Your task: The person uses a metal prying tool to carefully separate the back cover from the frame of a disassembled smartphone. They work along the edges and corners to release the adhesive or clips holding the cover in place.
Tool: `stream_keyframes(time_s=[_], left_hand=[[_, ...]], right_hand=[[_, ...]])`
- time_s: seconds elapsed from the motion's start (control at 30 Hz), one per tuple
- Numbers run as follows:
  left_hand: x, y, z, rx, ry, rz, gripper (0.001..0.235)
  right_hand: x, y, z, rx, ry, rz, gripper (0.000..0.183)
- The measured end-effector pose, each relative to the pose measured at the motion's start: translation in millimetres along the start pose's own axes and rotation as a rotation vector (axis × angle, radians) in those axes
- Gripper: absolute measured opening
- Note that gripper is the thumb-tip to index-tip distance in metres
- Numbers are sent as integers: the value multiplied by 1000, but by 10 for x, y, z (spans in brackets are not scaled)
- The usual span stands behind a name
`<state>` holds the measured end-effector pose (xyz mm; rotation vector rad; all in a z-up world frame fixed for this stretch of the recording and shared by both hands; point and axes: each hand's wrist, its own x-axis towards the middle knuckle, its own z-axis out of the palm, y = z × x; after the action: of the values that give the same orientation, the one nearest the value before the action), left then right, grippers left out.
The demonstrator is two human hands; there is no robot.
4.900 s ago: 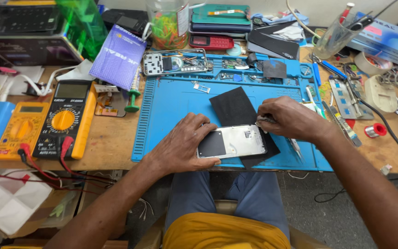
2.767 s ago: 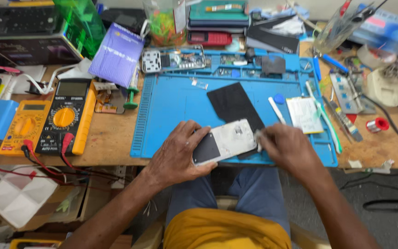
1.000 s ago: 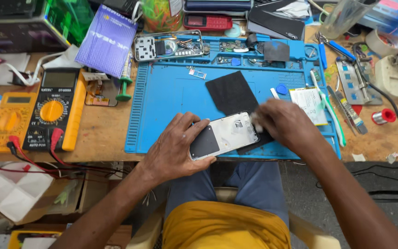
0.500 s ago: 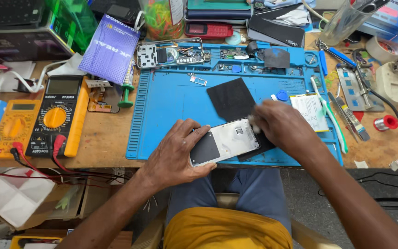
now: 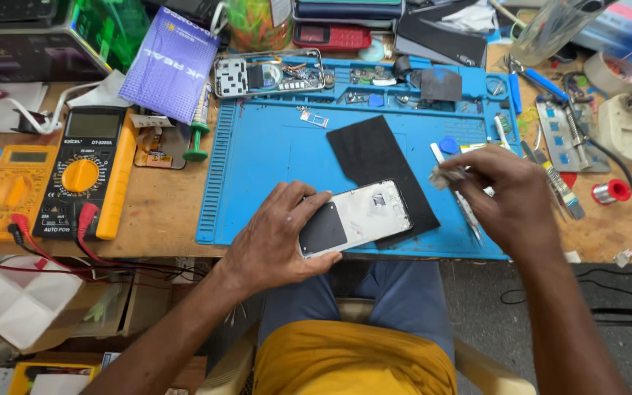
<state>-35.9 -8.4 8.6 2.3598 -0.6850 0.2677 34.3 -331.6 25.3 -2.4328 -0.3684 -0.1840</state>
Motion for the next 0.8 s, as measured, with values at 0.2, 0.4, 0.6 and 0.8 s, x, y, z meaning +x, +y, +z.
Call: stream_keyframes(time_s=[0.2,0.4,0.6,0.8], left_hand=[[34,-34,38,-7,-27,-35,83],[34,-38,50,-6,-23,-30,84],[18,-44,37,-4,-41,-41,83],[34,-32,31,-8,-44,-34,84]], right_hand=[[-302,-71,-4,52,-93,-23,16],[-319,-283,180,-36,-153,52,21],[-169,-439,276,-194,-183,71,12],[115,-469,379,-185,-92,-92,14]])
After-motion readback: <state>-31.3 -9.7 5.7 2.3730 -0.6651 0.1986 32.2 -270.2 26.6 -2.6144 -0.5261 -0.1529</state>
